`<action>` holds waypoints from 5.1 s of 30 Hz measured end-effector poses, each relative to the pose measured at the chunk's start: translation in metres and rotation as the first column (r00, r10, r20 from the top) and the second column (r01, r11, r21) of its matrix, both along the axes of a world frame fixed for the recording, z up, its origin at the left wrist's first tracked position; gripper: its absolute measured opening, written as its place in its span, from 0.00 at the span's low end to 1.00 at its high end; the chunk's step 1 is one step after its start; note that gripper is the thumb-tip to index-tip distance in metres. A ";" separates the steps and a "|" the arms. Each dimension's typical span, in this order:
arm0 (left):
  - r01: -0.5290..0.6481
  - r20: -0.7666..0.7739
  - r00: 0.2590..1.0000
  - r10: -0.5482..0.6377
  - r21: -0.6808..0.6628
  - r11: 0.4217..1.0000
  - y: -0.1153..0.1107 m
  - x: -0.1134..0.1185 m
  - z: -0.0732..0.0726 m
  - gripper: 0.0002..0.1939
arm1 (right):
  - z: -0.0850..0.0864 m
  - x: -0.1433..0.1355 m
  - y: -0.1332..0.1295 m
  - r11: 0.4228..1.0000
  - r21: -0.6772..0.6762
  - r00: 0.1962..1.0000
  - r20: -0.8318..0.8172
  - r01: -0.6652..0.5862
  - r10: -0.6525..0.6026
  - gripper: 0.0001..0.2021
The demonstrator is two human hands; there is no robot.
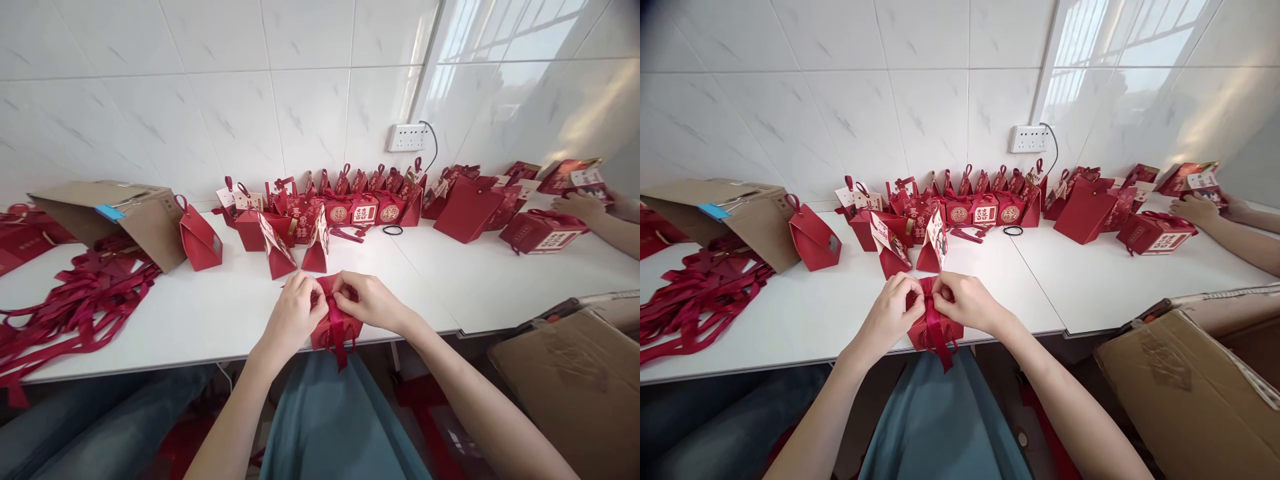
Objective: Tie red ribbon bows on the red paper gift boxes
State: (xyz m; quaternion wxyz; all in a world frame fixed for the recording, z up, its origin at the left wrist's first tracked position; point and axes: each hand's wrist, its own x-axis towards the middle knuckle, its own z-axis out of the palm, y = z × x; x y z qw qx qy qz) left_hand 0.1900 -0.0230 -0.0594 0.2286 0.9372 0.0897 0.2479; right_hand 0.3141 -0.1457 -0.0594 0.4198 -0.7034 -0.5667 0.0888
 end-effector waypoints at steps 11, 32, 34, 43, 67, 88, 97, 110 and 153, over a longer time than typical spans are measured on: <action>0.068 -0.101 0.992 -0.072 -0.039 0.997 0.000 0.001 0.009 0.02 | 0.000 0.004 -0.003 0.998 -0.014 0.986 -0.158 -0.057 0.054 0.04; 0.036 -0.128 0.991 -0.037 -0.012 0.999 0.013 0.017 0.015 0.05 | 0.002 0.026 0.006 0.983 0.020 0.883 -0.437 -0.180 0.171 0.10; 0.029 -0.203 0.979 -0.021 0.040 0.999 0.018 0.025 0.021 0.05 | 0.004 0.033 0.011 0.980 -0.002 0.910 -0.372 -0.199 0.184 0.10; -0.155 -0.019 0.987 0.157 0.061 0.986 0.050 0.062 0.029 0.05 | 0.011 0.042 0.046 0.997 -0.057 0.999 -0.019 -0.047 0.046 0.06; 0.215 -0.350 0.897 -0.270 -0.190 0.958 0.115 0.079 0.104 0.05 | 0.045 0.081 0.074 0.943 0.234 0.386 -0.868 -0.236 0.313 0.16; 0.343 0.280 0.932 -0.229 -0.480 0.808 0.107 0.071 0.118 0.09 | 0.116 0.078 0.081 0.959 0.279 0.910 -0.384 -0.046 0.155 0.10; 0.585 0.523 0.810 -0.265 -0.696 0.416 0.103 0.094 0.098 0.15 | 0.115 0.071 0.085 0.943 0.311 0.807 -0.522 -0.121 0.276 0.11; 0.531 0.511 0.845 -0.159 -0.764 0.366 0.081 0.091 0.106 0.12 | 0.113 0.064 0.090 0.916 0.401 0.817 -0.521 -0.025 0.250 0.16; 0.385 0.442 0.896 -0.048 -0.716 0.583 0.082 0.074 0.112 0.10 | 0.111 0.051 0.071 0.828 0.548 0.913 0.389 -0.119 -0.126 0.07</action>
